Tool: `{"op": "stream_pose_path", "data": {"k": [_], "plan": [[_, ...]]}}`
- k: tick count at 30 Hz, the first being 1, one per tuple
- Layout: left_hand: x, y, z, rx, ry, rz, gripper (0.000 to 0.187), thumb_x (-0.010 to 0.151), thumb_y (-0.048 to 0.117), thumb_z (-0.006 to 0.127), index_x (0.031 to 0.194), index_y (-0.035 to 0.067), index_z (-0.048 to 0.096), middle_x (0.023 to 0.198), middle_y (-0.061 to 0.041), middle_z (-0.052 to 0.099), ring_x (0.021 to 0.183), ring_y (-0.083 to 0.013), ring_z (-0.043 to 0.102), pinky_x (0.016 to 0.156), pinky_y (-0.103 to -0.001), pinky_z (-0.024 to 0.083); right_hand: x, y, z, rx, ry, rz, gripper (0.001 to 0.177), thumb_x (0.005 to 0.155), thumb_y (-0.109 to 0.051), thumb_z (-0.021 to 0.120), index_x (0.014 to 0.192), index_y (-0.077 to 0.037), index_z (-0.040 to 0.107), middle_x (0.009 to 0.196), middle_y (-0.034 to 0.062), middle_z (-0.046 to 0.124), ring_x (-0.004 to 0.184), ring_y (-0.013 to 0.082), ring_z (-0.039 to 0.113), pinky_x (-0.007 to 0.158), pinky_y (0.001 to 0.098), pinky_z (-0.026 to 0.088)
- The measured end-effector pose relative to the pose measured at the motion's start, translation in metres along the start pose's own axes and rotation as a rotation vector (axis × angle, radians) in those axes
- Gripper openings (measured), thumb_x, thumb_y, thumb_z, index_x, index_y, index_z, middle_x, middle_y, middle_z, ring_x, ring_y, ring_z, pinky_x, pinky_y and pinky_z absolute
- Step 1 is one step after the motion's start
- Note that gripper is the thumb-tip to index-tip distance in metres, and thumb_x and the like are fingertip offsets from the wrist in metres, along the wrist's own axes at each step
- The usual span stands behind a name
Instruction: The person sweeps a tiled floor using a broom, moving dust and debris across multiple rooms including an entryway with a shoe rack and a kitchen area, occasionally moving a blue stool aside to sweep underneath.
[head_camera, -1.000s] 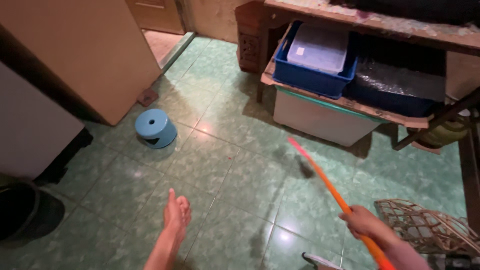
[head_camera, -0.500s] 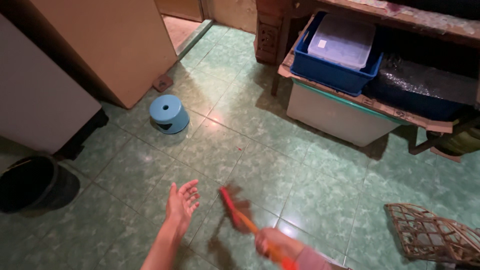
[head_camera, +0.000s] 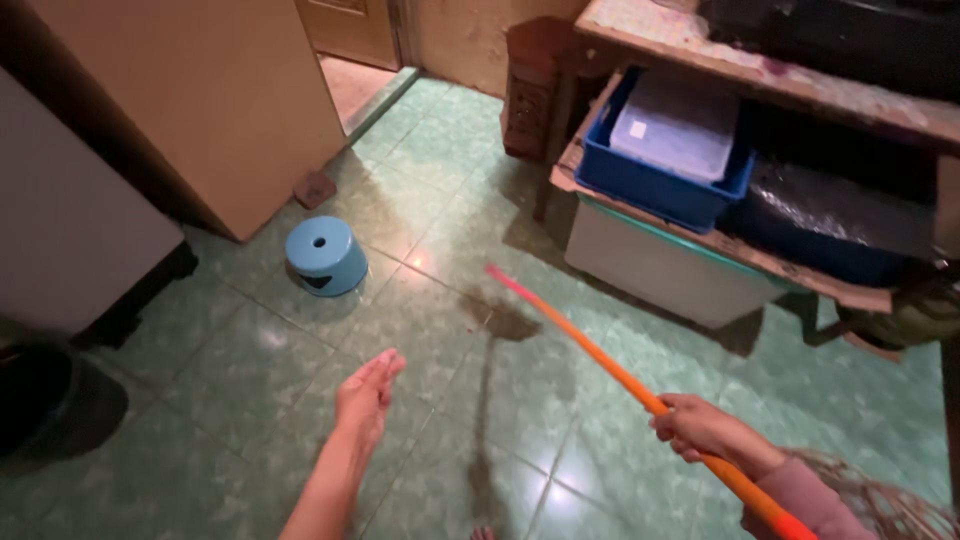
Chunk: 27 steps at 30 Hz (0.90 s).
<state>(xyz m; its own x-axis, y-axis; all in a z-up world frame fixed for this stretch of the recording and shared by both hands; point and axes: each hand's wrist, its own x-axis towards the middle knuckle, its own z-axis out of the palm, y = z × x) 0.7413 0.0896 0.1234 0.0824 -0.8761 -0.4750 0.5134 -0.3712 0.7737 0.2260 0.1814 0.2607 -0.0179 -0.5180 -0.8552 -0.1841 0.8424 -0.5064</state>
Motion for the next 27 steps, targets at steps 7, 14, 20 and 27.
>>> {"op": "stream_pose_path", "data": {"k": [7, 14, 20, 27], "plan": [[0.065, -0.008, -0.025, -0.127, 0.016, -0.084, 0.057, 0.105, 0.057, 0.046, 0.076, 0.009, 0.054, 0.047, 0.003, 0.031, 0.035, -0.0108, 0.028, 0.035, -0.028, 0.021, 0.206, -0.025, -0.003, -0.125, 0.25, -0.188, 0.023, 0.091, -0.017, 0.065, 0.085, 0.005, 0.065, 0.062, 0.0108, 0.059, 0.048, 0.0209, 0.053, 0.043, 0.0367, 0.042], [0.114, 0.008, -0.027, -0.078, 0.047, -0.137, 0.039, 0.105, 0.042, 0.046, 0.098, 0.008, 0.064, 0.052, 0.003, 0.033, 0.038, -0.0087, 0.026, 0.037, -0.029, 0.018, 0.22, -0.015, 0.108, -0.178, -0.022, -0.151, 0.021, 0.086, -0.012, 0.067, 0.082, 0.008, 0.064, 0.052, 0.009, 0.057, 0.04, 0.0215, 0.054, 0.04, 0.0384, 0.043], [0.141, 0.036, 0.016, -0.05, 0.117, -0.21, 0.03, 0.102, 0.029, 0.054, 0.118, 0.007, 0.067, 0.068, 0.003, 0.043, 0.053, -0.0096, 0.037, 0.047, -0.028, 0.03, 0.082, -0.121, 0.044, -0.352, -0.441, -0.017, 0.033, 0.097, -0.022, 0.067, 0.119, 0.002, 0.07, 0.059, 0.0028, 0.05, 0.04, 0.0079, 0.043, 0.039, 0.0256, 0.036], [0.153, 0.058, 0.046, 0.007, 0.033, -0.106, 0.044, 0.09, 0.012, 0.069, 0.133, 0.006, 0.063, 0.115, -0.004, 0.069, 0.104, -0.0156, 0.065, 0.09, -0.031, 0.052, 0.092, -0.162, 0.002, -0.28, -0.054, -0.127, 0.019, 0.092, -0.02, 0.066, 0.098, -0.002, 0.069, 0.069, 0.0053, 0.06, 0.042, 0.0145, 0.048, 0.04, 0.0329, 0.038]]}}
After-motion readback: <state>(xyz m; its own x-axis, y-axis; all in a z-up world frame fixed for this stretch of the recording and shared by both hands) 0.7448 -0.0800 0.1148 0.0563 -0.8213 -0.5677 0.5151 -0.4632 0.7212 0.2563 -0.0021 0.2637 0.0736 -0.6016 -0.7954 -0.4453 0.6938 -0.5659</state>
